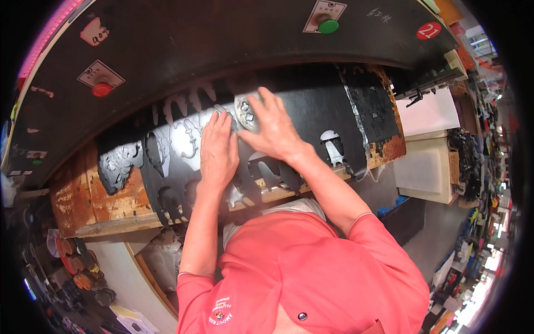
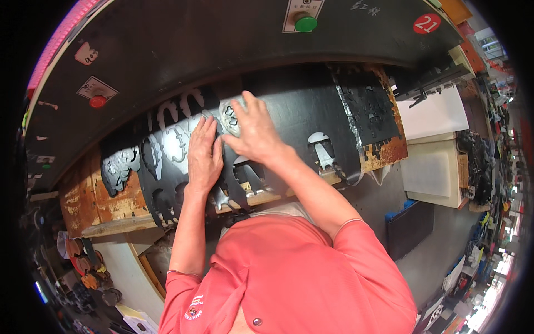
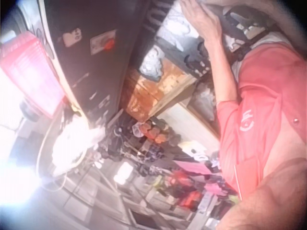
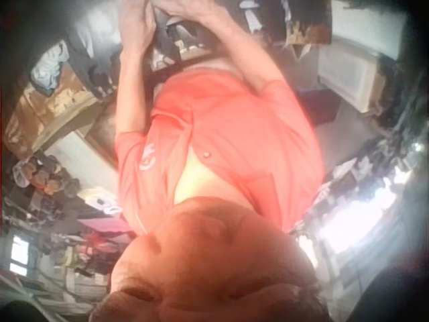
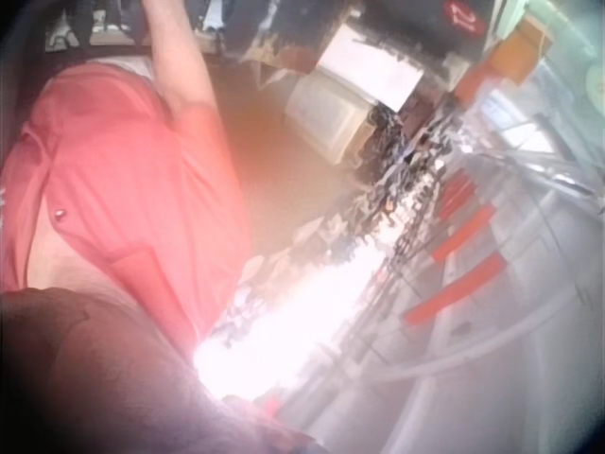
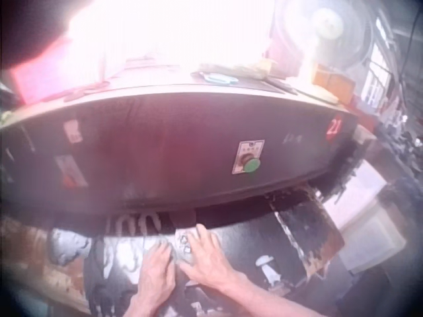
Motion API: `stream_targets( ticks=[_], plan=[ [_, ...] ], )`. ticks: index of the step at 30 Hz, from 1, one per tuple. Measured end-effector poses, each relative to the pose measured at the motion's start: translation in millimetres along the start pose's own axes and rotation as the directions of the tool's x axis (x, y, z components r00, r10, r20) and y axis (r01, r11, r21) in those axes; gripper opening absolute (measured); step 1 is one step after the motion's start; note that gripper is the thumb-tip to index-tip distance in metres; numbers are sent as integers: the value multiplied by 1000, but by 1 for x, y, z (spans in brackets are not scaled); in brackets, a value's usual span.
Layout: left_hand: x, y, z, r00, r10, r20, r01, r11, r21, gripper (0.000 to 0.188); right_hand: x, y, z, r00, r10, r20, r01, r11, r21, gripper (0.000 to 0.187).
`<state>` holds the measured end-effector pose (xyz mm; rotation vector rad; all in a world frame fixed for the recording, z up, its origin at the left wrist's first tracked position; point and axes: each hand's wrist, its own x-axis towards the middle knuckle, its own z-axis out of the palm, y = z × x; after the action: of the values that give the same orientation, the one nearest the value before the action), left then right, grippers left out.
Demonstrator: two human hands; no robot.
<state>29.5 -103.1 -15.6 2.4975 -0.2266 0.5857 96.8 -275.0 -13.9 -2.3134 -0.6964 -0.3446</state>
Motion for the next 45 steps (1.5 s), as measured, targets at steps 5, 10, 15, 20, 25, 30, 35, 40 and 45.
stream_targets(
  ticks=[5,10,15,20,25,30,35,40,45],
  plan=[
    [-8,-10,12,999,33,24,-35,997,66,38,2,7,18,997,20,-70,-13,995,95,67],
    [-4,-7,7,998,-16,63,12,998,57,40,15,45,-25,925,318,208,-364,584,725,70],
    [14,16,0,996,-88,-3,87,989,-122,38,13,53,-39,819,405,407,-473,73,878,73],
    [52,45,31,853,-322,410,514,651,-559,44,11,46,-37,773,481,414,-492,41,870,66],
    [59,45,39,837,-274,474,537,578,-614,35,13,48,-37,784,497,371,-418,-18,908,60],
    [48,35,31,788,-402,466,605,370,-705,28,9,53,-32,779,516,356,-391,-43,919,54],
    [43,3,2,825,-496,272,553,610,-567,23,10,50,-29,810,490,321,-377,15,926,54],
    [32,-33,-39,814,-569,116,553,699,-453,22,9,51,-30,815,485,317,-371,17,928,56],
    [15,-87,-91,655,-752,-77,577,563,-591,22,6,58,-28,810,500,306,-369,30,929,58]
  ],
)
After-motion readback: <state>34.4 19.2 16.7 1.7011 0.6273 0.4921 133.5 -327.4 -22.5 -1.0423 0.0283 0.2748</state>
